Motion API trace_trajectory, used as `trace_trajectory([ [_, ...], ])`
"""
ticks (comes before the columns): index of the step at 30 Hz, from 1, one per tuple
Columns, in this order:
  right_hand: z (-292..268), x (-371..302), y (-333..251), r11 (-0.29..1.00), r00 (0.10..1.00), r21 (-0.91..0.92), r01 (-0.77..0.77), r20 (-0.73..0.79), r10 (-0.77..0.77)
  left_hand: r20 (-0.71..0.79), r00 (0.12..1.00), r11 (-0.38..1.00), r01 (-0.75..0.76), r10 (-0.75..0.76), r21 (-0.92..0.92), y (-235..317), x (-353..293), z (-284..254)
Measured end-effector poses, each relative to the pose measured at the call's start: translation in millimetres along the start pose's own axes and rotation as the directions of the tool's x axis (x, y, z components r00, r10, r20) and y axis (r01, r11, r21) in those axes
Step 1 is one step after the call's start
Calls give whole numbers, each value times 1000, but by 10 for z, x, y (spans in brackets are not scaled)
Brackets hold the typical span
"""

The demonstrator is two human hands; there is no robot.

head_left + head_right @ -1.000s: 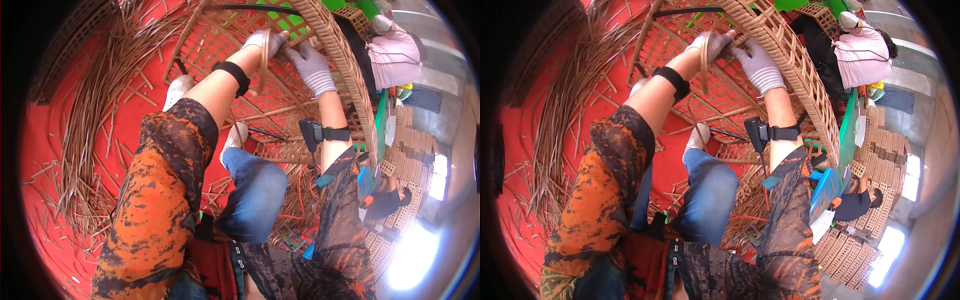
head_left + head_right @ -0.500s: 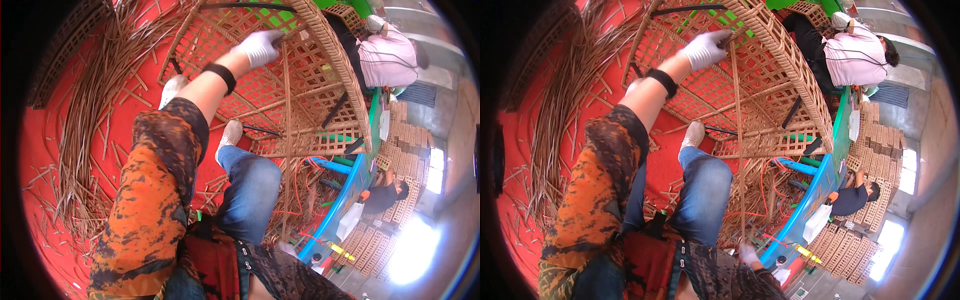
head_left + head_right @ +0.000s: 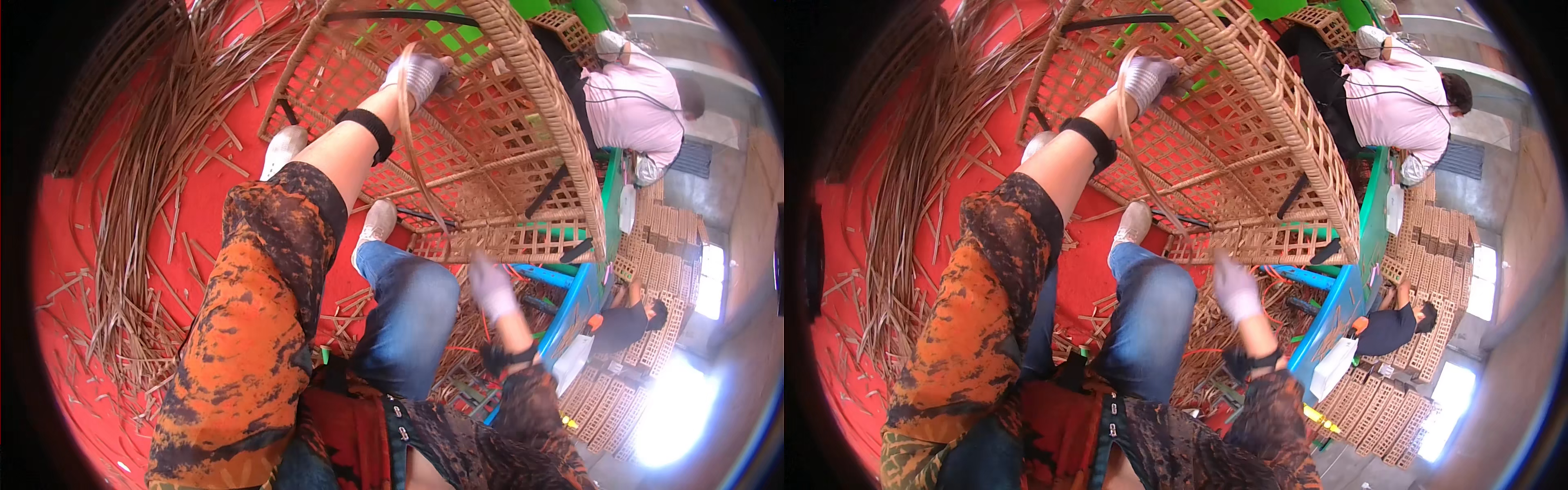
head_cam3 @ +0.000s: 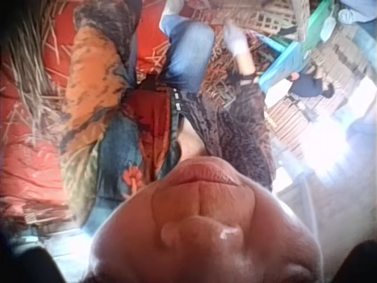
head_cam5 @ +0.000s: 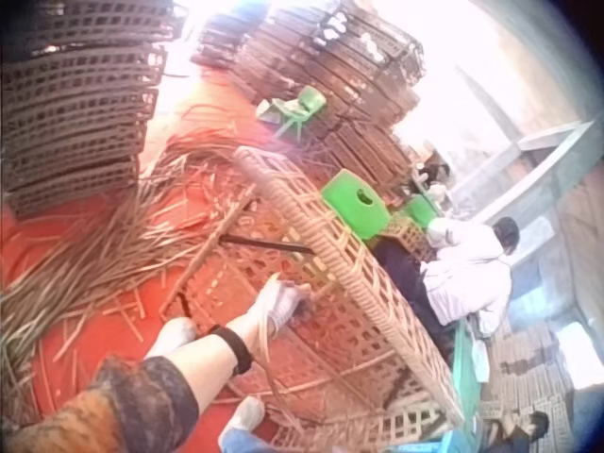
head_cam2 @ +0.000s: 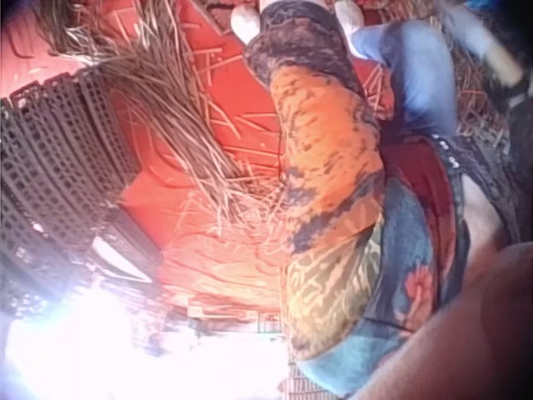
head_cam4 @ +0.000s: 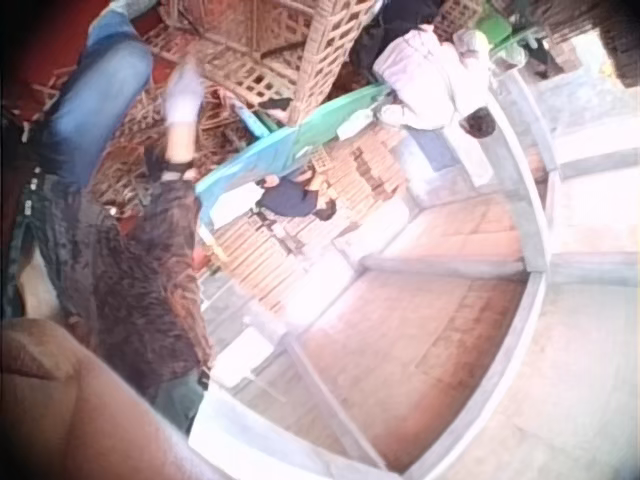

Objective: Weaving rattan or plastic strips around a furniture frame.

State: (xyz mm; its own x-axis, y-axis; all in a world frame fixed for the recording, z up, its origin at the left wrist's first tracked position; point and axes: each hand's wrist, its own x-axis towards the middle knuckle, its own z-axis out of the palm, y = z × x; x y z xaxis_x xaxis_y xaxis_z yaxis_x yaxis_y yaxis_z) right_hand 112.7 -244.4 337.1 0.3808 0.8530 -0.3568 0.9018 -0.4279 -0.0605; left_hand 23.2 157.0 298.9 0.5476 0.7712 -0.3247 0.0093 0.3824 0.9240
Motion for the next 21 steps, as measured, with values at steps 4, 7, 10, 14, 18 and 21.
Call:
trace_trajectory([
  [4, -993, 1507, -788, 855, 975, 507, 110, -223, 7, 28, 995, 995, 94, -93, -17, -26, -42, 15],
  [7, -1231, 2250, -1229, 619, 961, 749, 235, -276, -30, 29, 996, 982, 89, -85, -168, -67, 0, -32],
  [10, -1254, 2590, -1412, 334, 969, 913, 234, -193, -153, 133, 991, 939, 74, -31, -336, -142, 73, -113],
  [14, -1322, 2613, -1235, 709, 989, 691, 141, -76, -124, 307, 952, 964, 98, -19, -246, 121, -145, -98],
  [18, -1100, 2032, -1121, 981, 904, 7, 193, -389, -175, 174, 980, 950, 36, -94, 311, 52, -7, -170],
  [21, -316, 962, -507, 930, 879, 248, 271, -458, -133, 267, 963, 975, 41, 20, -218, -41, -64, -189],
])
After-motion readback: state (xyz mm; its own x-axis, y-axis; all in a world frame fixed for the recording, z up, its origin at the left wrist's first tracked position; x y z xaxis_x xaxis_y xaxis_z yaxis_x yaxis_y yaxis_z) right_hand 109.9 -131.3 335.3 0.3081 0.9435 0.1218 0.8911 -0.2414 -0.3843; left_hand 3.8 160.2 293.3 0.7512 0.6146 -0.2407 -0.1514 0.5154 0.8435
